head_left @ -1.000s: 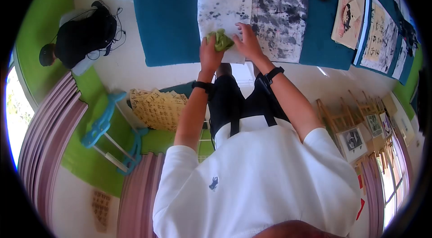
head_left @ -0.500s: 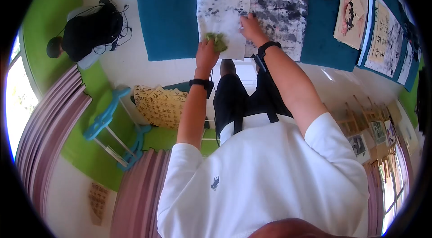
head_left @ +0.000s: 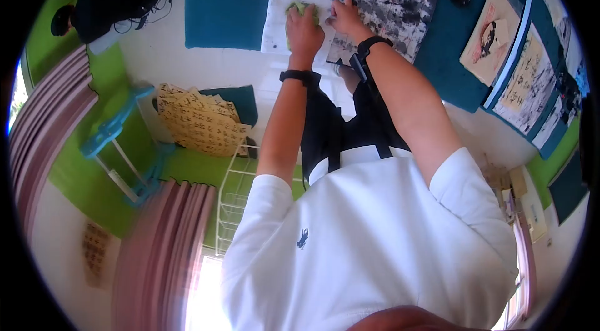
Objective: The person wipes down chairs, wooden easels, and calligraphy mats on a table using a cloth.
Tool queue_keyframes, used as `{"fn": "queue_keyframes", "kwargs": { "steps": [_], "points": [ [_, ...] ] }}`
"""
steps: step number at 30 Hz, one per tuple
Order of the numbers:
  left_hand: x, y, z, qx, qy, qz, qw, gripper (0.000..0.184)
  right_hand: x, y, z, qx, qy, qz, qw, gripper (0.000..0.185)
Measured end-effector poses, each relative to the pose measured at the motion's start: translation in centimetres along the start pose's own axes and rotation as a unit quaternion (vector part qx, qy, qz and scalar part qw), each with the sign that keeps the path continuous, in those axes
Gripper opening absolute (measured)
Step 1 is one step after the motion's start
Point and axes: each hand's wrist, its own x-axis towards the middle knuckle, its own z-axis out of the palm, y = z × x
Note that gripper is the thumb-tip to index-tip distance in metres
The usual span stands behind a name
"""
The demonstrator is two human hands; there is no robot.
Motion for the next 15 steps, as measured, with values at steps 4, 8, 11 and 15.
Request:
{"fn": "queue_keyframes", "kwargs": {
  "steps": [4, 8, 11, 15],
  "points": [
    [-2.7, -1.3, -0.5, -0.005, 0.009, -0.041, 0.999, 0.041, -0.2, -0.2, -0.7, -0.01, -0.032, 0.001, 0.999, 0.038],
    [-4.9, -6.1, -3.8, -0.016, -0.031, -0.154, 0.987, 0.052, 0.2, -0.2, -0.8, -0.011, -0.036, 0.023, 0.999, 0.039],
    [-4.9, -6.8, -5.3, -0.026, -0.056, -0.181, 0.982, 0.054, 0.0, -0.7, -1.5, -0.019, -0.052, 0.012, 0.998, 0.042],
    [-4.4, -3.9, -1.8, -0.055, -0.011, -0.14, 0.988, 0.058, 0.1, -0.9, -1.4, -0.058, -0.037, 0.007, 0.998, 0.041]
  ]
}}
